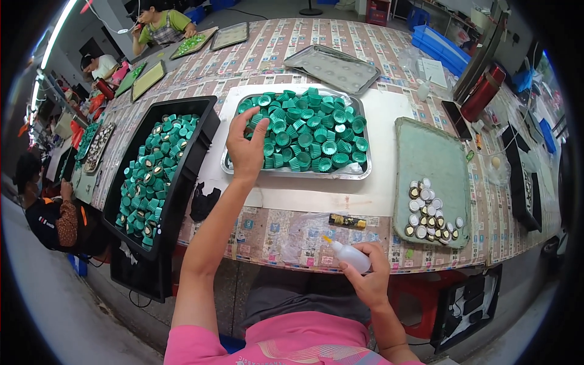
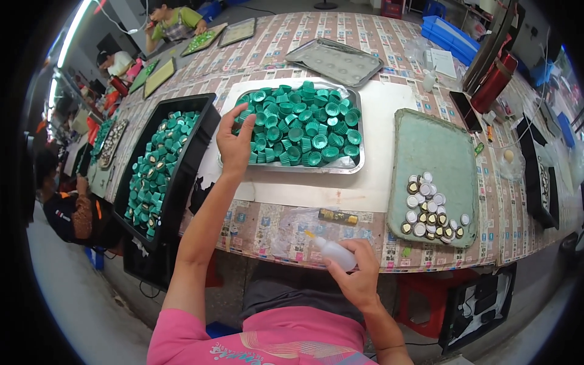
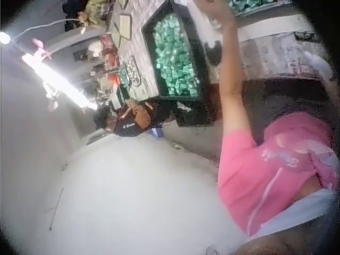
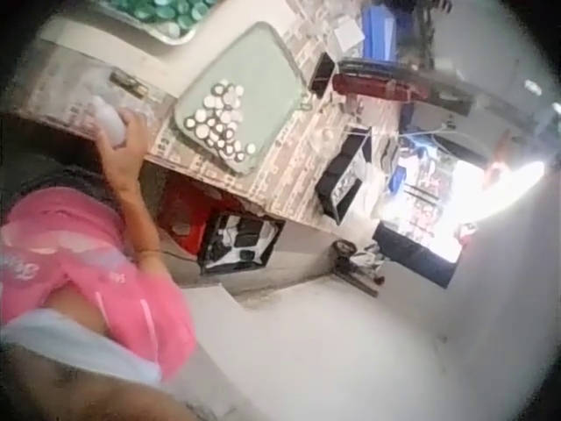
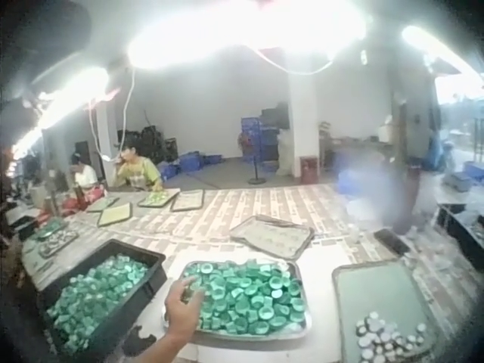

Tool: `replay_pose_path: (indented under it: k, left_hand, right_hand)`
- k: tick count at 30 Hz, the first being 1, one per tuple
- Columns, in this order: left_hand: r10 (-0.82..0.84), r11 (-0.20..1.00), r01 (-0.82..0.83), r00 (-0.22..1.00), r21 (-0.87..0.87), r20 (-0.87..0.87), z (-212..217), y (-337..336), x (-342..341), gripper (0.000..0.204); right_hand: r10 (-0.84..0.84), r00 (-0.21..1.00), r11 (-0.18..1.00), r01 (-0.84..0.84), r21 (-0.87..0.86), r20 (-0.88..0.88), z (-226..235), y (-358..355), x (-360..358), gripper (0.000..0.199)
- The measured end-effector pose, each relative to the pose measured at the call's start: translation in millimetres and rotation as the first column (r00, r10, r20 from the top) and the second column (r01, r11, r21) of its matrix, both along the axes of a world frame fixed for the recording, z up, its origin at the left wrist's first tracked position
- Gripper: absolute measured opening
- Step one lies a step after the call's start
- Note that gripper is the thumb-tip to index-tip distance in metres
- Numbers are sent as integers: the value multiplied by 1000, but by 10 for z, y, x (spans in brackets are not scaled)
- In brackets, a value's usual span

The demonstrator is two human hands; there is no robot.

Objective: The person assembles small components into green bottle caps by hand, using a bottle of glue to secure them.

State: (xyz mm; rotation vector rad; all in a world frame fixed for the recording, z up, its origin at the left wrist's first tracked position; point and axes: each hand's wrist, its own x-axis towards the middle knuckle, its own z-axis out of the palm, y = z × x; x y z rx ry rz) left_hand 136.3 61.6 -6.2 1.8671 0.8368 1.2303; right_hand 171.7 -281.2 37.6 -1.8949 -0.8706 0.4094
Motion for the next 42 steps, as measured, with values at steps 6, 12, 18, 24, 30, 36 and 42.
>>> replay_pose_path:
  k: [6, 12, 18, 24, 30, 36, 42]
  left_hand:
    - [-61, 357, 500, 855, -789, 514, 255, -462, -121, 43]
    - [281, -273, 658, 752, -702, 596, 40, -1173, -605, 30]
    - [420, -323, 658, 744, -681, 520, 5, -1513, -870, 34]
    - [498, -402, 775, 632, -488, 594, -235, -1396, -1109, 40]
    - [368, -348, 706, 708, -616, 603, -94, -1387, -1157, 42]
    - [384, -394, 693, 721, -604, 576, -110, -1394, -1132, 44]
    - [346, -470, 686, 723, -556, 598, -299, -1475, -1181, 38]
  right_hand:
    - [-64, 979, 994, 79, 72, -192, -67, -35, 139, 32]
    - [-62, 949, 979, 117, 164, -309, -109, 96, 83, 34]
    - [-49, 960, 981, 98, 169, -274, -139, 208, -100, 36]
    - [-41, 970, 985, 79, 152, -241, -107, 306, -297, 36]
    - [-36, 975, 973, 85, 217, -220, -117, 375, -371, 36]
    - [-59, 984, 963, 101, 251, -171, -180, 418, -363, 34]
    - [-77, 991, 953, 106, 282, -113, -218, 396, -265, 32]
